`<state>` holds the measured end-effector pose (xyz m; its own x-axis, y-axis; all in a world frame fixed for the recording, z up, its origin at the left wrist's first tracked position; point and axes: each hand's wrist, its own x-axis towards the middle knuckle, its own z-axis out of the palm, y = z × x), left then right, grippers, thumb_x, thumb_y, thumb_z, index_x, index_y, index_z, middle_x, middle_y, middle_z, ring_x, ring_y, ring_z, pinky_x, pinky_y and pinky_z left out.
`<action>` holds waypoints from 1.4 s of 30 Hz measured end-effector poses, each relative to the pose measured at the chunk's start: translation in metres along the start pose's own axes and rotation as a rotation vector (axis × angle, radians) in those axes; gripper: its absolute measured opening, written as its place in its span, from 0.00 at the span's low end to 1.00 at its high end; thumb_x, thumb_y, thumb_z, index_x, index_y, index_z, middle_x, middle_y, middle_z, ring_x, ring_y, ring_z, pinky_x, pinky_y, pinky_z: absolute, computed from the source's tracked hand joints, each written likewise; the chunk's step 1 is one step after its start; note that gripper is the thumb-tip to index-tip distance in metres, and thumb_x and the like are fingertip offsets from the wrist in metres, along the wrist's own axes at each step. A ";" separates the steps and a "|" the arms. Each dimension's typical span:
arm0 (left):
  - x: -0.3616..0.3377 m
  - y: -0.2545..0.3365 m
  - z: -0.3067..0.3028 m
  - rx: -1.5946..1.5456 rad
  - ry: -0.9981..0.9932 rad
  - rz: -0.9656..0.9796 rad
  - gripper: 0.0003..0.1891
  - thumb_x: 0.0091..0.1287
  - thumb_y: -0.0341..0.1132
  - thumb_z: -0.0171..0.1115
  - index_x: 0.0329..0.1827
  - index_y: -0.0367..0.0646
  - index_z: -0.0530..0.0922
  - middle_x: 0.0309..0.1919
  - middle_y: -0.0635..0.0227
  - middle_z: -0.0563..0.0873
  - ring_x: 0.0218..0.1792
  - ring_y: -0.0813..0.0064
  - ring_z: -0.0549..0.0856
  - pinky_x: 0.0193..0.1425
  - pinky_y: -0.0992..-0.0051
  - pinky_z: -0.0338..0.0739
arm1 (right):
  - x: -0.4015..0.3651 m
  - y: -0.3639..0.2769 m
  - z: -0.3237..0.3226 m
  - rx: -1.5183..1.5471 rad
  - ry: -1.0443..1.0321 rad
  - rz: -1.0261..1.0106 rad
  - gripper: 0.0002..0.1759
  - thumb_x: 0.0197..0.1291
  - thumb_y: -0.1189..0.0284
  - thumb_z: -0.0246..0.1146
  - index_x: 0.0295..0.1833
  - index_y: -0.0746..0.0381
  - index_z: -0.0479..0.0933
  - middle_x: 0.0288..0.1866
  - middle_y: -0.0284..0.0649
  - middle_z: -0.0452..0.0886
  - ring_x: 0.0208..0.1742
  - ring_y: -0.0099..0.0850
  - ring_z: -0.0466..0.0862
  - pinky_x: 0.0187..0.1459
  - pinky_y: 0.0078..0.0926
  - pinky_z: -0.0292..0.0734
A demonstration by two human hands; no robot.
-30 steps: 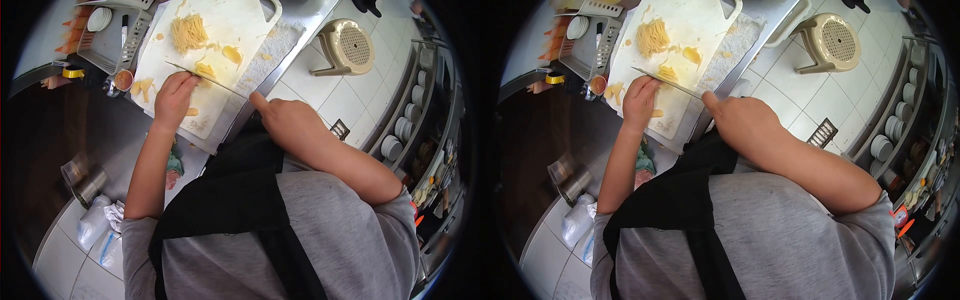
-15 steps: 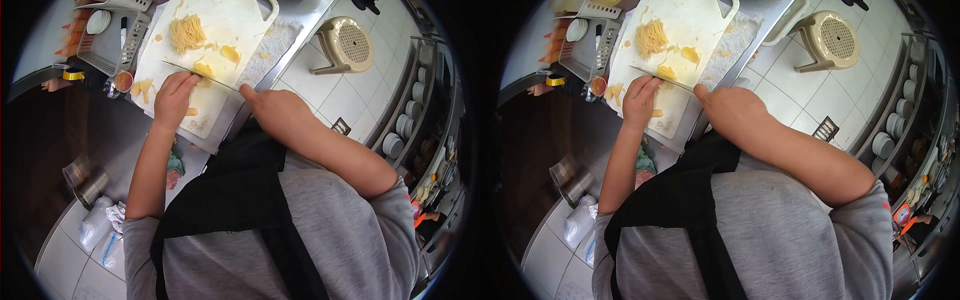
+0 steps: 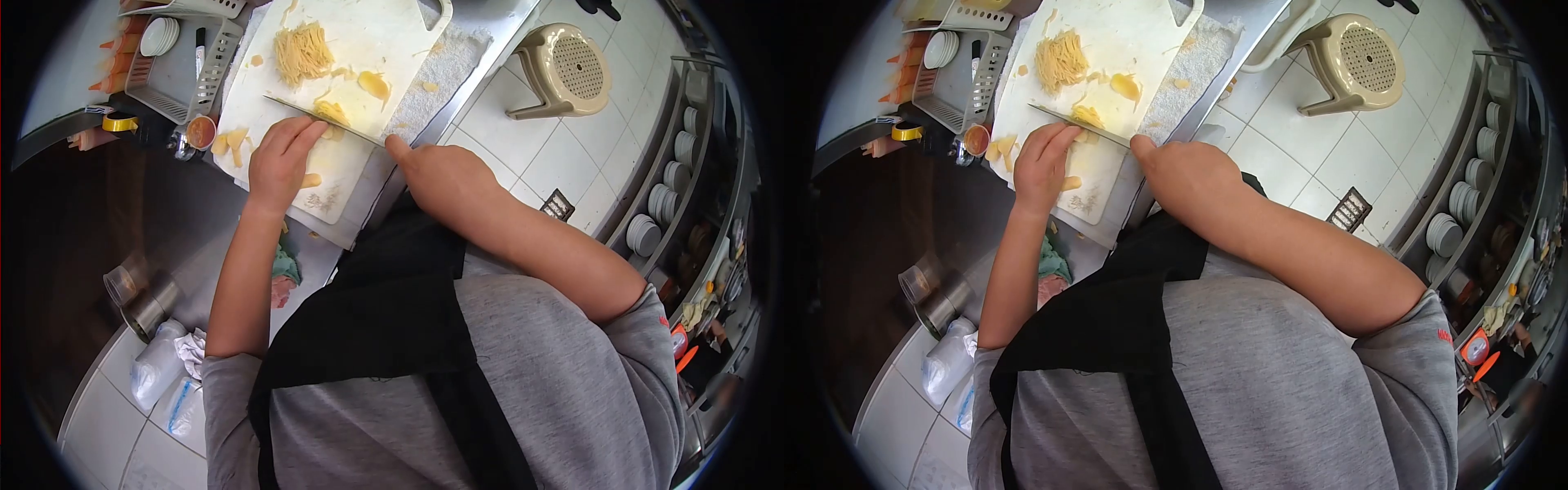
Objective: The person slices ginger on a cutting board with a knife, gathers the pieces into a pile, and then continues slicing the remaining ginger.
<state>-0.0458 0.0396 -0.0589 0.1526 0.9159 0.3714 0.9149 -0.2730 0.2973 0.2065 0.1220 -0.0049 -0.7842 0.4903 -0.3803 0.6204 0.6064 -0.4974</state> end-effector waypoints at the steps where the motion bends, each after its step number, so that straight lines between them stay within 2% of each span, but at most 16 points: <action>1: -0.001 -0.001 0.000 -0.001 -0.003 0.000 0.18 0.56 0.20 0.66 0.48 0.46 0.86 0.45 0.68 0.86 0.46 0.64 0.86 0.48 0.69 0.83 | 0.000 0.000 -0.001 -0.004 -0.002 -0.005 0.10 0.64 0.78 0.57 0.50 0.64 0.71 0.29 0.49 0.85 0.33 0.48 0.89 0.29 0.44 0.83; 8: -0.001 0.000 0.001 -0.045 -0.012 -0.050 0.16 0.57 0.19 0.66 0.47 0.45 0.86 0.45 0.67 0.86 0.46 0.64 0.87 0.48 0.70 0.83 | -0.014 -0.007 -0.028 -0.010 0.001 -0.026 0.07 0.65 0.77 0.56 0.48 0.64 0.71 0.28 0.48 0.85 0.32 0.47 0.89 0.29 0.44 0.83; 10: -0.002 -0.001 0.002 -0.040 -0.017 -0.055 0.16 0.57 0.19 0.65 0.47 0.45 0.86 0.45 0.67 0.86 0.45 0.64 0.87 0.48 0.70 0.83 | -0.028 -0.007 -0.034 -0.036 -0.034 -0.027 0.19 0.64 0.78 0.55 0.61 0.65 0.69 0.29 0.47 0.83 0.33 0.48 0.87 0.32 0.44 0.82; 14: 0.000 0.001 0.002 -0.036 0.005 -0.039 0.16 0.57 0.19 0.65 0.46 0.45 0.86 0.44 0.67 0.86 0.45 0.64 0.87 0.48 0.70 0.83 | -0.035 -0.003 -0.027 -0.060 -0.033 -0.032 0.19 0.64 0.78 0.55 0.61 0.65 0.69 0.27 0.46 0.82 0.32 0.46 0.87 0.31 0.43 0.81; 16: 0.000 0.000 0.002 -0.042 0.005 -0.032 0.16 0.57 0.19 0.66 0.46 0.45 0.86 0.44 0.67 0.86 0.45 0.64 0.87 0.49 0.70 0.83 | -0.024 -0.001 -0.009 -0.047 0.055 -0.029 0.09 0.65 0.76 0.56 0.50 0.64 0.70 0.26 0.48 0.84 0.30 0.47 0.88 0.28 0.43 0.82; 29: 0.001 -0.001 0.001 -0.038 0.022 -0.021 0.15 0.56 0.20 0.66 0.46 0.44 0.86 0.43 0.68 0.87 0.44 0.65 0.87 0.48 0.71 0.83 | -0.007 -0.004 -0.007 0.001 0.089 -0.065 0.08 0.64 0.77 0.55 0.48 0.64 0.70 0.27 0.49 0.84 0.30 0.48 0.88 0.29 0.44 0.82; 31: 0.001 0.000 0.003 -0.045 0.021 -0.025 0.15 0.56 0.20 0.66 0.46 0.44 0.86 0.43 0.67 0.87 0.44 0.65 0.87 0.48 0.70 0.83 | -0.024 -0.007 -0.025 -0.005 0.018 -0.036 0.07 0.64 0.77 0.55 0.47 0.64 0.70 0.27 0.48 0.84 0.30 0.47 0.88 0.29 0.44 0.82; 38: 0.001 0.001 0.001 -0.036 0.026 -0.019 0.16 0.56 0.19 0.66 0.46 0.44 0.87 0.44 0.67 0.87 0.44 0.65 0.87 0.48 0.70 0.83 | -0.004 -0.008 -0.009 -0.011 0.066 -0.048 0.08 0.63 0.78 0.56 0.48 0.64 0.70 0.28 0.48 0.84 0.32 0.47 0.89 0.29 0.43 0.82; 42: -0.002 -0.002 0.002 -0.042 0.028 -0.020 0.16 0.56 0.19 0.66 0.46 0.44 0.87 0.44 0.67 0.87 0.44 0.65 0.87 0.47 0.70 0.83 | -0.016 -0.009 -0.018 -0.028 0.005 -0.040 0.09 0.63 0.77 0.57 0.48 0.64 0.70 0.28 0.48 0.84 0.31 0.47 0.89 0.29 0.43 0.82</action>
<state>-0.0467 0.0385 -0.0625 0.1229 0.9129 0.3891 0.9010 -0.2671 0.3419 0.2133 0.1201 0.0193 -0.8083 0.4684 -0.3568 0.5888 0.6429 -0.4899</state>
